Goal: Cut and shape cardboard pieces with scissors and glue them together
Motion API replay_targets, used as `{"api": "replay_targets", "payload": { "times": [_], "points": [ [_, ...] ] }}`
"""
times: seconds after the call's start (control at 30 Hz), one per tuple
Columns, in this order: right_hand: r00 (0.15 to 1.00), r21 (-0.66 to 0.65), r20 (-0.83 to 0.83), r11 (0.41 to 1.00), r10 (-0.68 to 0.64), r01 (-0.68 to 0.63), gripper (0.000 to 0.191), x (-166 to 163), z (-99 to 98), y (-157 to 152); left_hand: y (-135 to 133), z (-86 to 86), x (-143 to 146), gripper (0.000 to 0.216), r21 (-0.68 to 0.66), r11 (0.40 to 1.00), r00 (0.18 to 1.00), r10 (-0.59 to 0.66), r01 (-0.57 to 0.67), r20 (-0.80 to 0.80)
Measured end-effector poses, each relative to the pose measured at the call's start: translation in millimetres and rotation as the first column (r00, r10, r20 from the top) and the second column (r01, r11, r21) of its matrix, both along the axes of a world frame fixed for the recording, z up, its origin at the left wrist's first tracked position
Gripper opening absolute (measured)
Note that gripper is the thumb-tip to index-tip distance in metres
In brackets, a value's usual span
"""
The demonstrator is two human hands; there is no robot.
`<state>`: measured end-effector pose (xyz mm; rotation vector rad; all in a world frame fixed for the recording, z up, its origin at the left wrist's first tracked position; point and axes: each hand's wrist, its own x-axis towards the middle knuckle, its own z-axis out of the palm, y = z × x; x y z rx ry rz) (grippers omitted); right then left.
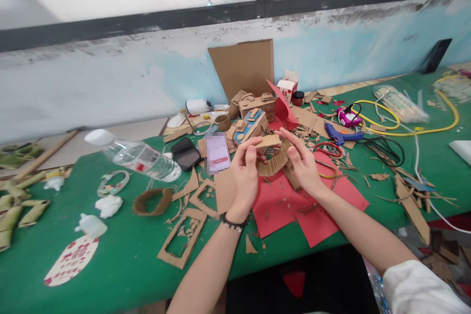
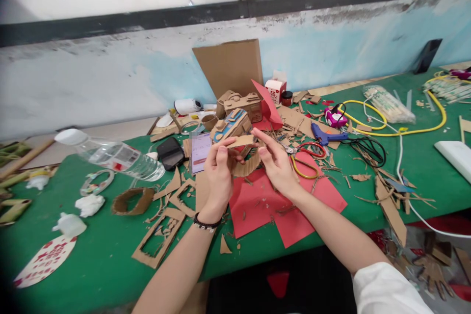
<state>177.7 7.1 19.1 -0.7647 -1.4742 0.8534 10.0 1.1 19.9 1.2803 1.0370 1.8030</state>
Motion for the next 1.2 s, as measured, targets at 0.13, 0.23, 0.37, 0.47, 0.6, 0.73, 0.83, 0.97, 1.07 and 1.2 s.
{"api": "replay_targets", "payload": {
  "times": [0.13, 0.23, 0.37, 0.47, 0.6, 0.73, 0.83, 0.97, 1.07, 1.2],
  "points": [
    [1.0, -0.026, 0.021, 0.999, 0.02, -0.02, 0.047, 1.8, 0.2, -0.3, -5.8, 1.1, 2.7, 0.036, 0.03, 0.998, 0.994, -0.053, 0.056, -0.099],
    [0.999, -0.068, 0.012, 0.996, 0.05, -0.049, 0.048, 2.3, 2.3, -1.2, -8.2, 2.2, 3.3, 0.036, 0.008, 0.998, 0.994, -0.062, 0.063, -0.094],
    [0.998, -0.112, -0.029, 0.992, 0.058, -0.061, 0.052, 0.8, 2.8, -1.7, -8.5, 3.2, 3.4, 0.043, -0.059, 0.996, 0.994, -0.064, 0.059, -0.086],
    [0.998, -0.137, -0.041, 0.989, 0.056, -0.061, 0.054, -0.2, 0.0, -1.6, -7.7, 1.6, 3.0, 0.047, -0.07, 0.996, 0.994, -0.06, 0.053, -0.093],
    [0.997, -0.139, -0.041, 0.988, 0.067, -0.072, 0.047, 0.1, -4.3, -1.2, -7.1, -1.8, 2.3, 0.05, -0.072, 0.996, 0.993, -0.064, 0.057, -0.098],
    [0.998, -0.108, -0.031, 0.992, 0.053, -0.056, 0.042, -0.6, -4.8, -1.6, -7.7, -2.8, 1.2, 0.053, -0.057, 0.998, 0.993, -0.045, 0.039, -0.106],
    [0.999, -0.109, -0.026, 0.993, 0.041, -0.043, 0.043, -2.3, -2.6, -2.3, -8.6, -3.0, 1.0, 0.055, -0.066, 0.997, 0.993, -0.037, 0.03, -0.109],
    [0.999, -0.121, -0.033, 0.992, 0.021, -0.025, 0.046, -3.3, -0.6, -3.0, -10.2, -4.3, 4.1, 0.059, -0.091, 0.994, 0.993, -0.067, 0.058, -0.097],
    [0.998, -0.128, -0.053, 0.991, 0.025, -0.032, 0.046, -2.6, -1.0, -3.2, -10.4, -5.6, 6.7, 0.057, -0.083, 0.993, 0.992, -0.094, 0.088, -0.082],
    [0.999, -0.137, -0.051, 0.99, 0.009, -0.016, 0.046, -1.0, -1.7, -2.6, -8.5, -5.0, 6.7, 0.049, -0.053, 0.995, 0.992, -0.088, 0.083, -0.092]
  ]
}}
